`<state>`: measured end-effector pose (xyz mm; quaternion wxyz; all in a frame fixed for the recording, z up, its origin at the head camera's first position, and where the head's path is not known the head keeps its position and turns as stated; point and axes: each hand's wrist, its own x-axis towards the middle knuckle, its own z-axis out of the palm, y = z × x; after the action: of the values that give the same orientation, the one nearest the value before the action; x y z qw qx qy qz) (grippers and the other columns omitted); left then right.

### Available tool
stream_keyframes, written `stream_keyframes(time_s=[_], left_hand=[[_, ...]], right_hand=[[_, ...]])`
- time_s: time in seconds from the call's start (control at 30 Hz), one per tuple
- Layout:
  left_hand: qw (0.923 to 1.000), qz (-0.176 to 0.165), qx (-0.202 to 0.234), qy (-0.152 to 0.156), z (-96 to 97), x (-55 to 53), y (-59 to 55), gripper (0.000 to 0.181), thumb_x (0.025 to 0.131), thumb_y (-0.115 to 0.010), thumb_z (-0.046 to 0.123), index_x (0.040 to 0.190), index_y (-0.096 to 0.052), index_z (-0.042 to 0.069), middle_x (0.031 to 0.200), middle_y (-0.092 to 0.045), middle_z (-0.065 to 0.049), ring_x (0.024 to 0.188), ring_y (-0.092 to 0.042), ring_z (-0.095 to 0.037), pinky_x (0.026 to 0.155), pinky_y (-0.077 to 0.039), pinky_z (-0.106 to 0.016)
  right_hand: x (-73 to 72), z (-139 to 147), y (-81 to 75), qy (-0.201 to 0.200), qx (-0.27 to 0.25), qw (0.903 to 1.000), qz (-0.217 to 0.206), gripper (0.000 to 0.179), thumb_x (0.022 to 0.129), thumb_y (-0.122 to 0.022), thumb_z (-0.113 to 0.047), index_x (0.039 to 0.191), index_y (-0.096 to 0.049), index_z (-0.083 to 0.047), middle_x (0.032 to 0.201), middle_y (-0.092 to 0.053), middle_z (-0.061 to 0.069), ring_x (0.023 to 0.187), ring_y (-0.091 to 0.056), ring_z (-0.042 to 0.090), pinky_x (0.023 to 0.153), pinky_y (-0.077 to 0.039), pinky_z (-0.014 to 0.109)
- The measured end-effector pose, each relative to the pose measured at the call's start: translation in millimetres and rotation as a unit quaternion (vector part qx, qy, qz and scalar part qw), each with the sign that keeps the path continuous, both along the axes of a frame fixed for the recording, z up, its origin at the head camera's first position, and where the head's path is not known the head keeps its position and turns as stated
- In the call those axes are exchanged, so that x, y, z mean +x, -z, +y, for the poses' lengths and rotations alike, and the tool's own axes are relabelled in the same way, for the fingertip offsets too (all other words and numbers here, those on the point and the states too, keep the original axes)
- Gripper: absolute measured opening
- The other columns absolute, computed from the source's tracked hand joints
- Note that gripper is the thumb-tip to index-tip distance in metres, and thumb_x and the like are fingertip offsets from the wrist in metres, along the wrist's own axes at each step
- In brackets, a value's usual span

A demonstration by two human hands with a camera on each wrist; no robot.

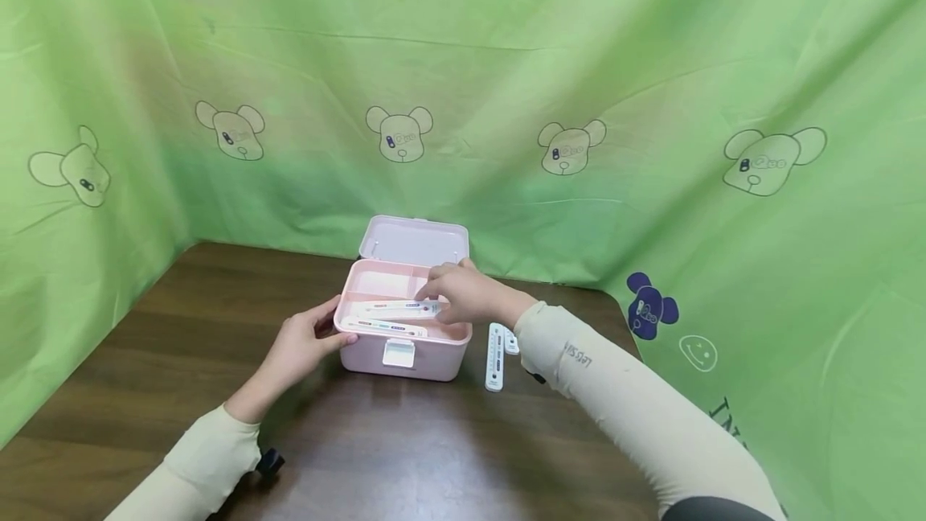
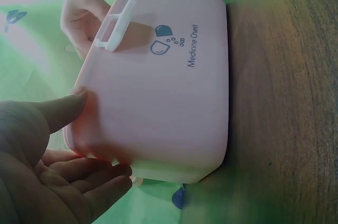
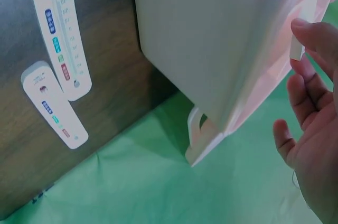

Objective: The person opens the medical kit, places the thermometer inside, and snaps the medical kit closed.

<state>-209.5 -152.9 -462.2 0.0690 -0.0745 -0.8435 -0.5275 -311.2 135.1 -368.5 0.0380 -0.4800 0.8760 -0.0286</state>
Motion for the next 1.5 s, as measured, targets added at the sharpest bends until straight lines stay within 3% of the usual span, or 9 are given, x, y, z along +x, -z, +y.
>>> stream_keyframes(time_s=[0.2, 0.4, 0.67, 1.0, 1.17, 1.33, 1.5], left_hand=[[1.0000, 0.004, -0.005, -0.006, -0.2, -0.4, -0.4, 0.079, 0.085, -0.086, 0.019, 0.150, -0.048, -0.002, 0.143, -0.059, -0.021, 0.122, -0.066, -0.031, 0.095, -0.058, -0.041], [1.0000, -0.003, -0.005, -0.004, 1.3, -0.1, -1.2, 0.079, 0.086, -0.085, 0.020, 0.151, -0.047, -0.002, 0.143, -0.059, -0.021, 0.123, -0.065, -0.032, 0.096, -0.057, -0.044], [0.9999, -0.005, -0.009, -0.007, 1.6, 0.6, -1.7, 0.079, 0.086, -0.085, 0.020, 0.151, -0.047, -0.002, 0.144, -0.058, -0.021, 0.124, -0.065, -0.033, 0.098, -0.056, -0.045], [0.9999, -0.001, -0.014, -0.008, 1.8, 0.9, -1.8, 0.080, 0.085, -0.086, 0.020, 0.151, -0.047, -0.001, 0.142, -0.059, -0.021, 0.124, -0.065, -0.032, 0.097, -0.057, -0.043], [0.9998, 0.000, -0.017, -0.010, 1.1, 0.0, -2.6, 0.080, 0.086, -0.085, 0.022, 0.151, -0.047, -0.002, 0.142, -0.060, -0.021, 0.123, -0.065, -0.032, 0.096, -0.057, -0.043], [0.9996, -0.005, -0.022, -0.013, 1.2, 1.0, -3.1, 0.080, 0.085, -0.086, 0.022, 0.151, -0.047, -0.001, 0.142, -0.060, -0.020, 0.123, -0.065, -0.032, 0.096, -0.057, -0.042], [0.9996, -0.012, -0.023, -0.013, 0.7, 2.1, -3.4, 0.080, 0.085, -0.086, 0.022, 0.152, -0.047, 0.000, 0.143, -0.060, -0.019, 0.123, -0.065, -0.031, 0.096, -0.058, -0.041]], right_hand=[[4.0, -7, 5.4, 0.005, -0.006, 1.0000, -0.003, 0.046, 0.081, -0.083, -0.023, 0.127, -0.074, -0.023, 0.097, -0.061, -0.005, 0.092, -0.051, 0.011, 0.082, -0.031, 0.036], [4.9, -10, 10.0, 0.000, -0.003, 1.0000, 0.001, 0.050, 0.079, -0.079, -0.014, 0.128, -0.074, -0.024, 0.089, -0.060, 0.003, 0.083, -0.046, 0.010, 0.081, -0.030, 0.037], [7.1, -15, 13.7, -0.018, -0.002, 0.9995, 0.026, 0.050, 0.079, -0.074, -0.007, 0.126, -0.075, -0.022, 0.081, -0.050, -0.009, 0.079, -0.045, 0.009, 0.081, -0.031, 0.037], [12.6, -17, 20.2, 0.004, -0.005, 0.9972, 0.074, 0.037, 0.081, -0.077, -0.015, 0.117, -0.077, -0.021, 0.087, -0.065, -0.010, 0.090, -0.059, 0.012, 0.089, -0.036, 0.046], [11.9, -13, 18.3, 0.018, -0.041, 0.9962, 0.075, 0.032, 0.083, -0.076, -0.015, 0.114, -0.078, -0.019, 0.087, -0.071, -0.014, 0.093, -0.064, 0.012, 0.098, -0.036, 0.048], [9.0, -2, 9.4, 0.039, -0.092, 0.9927, 0.067, 0.026, 0.091, -0.077, -0.019, 0.117, -0.077, -0.015, 0.093, -0.074, -0.011, 0.097, -0.065, 0.015, 0.097, -0.038, 0.048], [10.5, 14, -2.1, 0.081, -0.185, 0.9773, 0.064, 0.024, 0.094, -0.074, -0.017, 0.118, -0.075, -0.011, 0.091, -0.073, -0.004, 0.094, -0.062, 0.019, 0.101, -0.036, 0.050]])
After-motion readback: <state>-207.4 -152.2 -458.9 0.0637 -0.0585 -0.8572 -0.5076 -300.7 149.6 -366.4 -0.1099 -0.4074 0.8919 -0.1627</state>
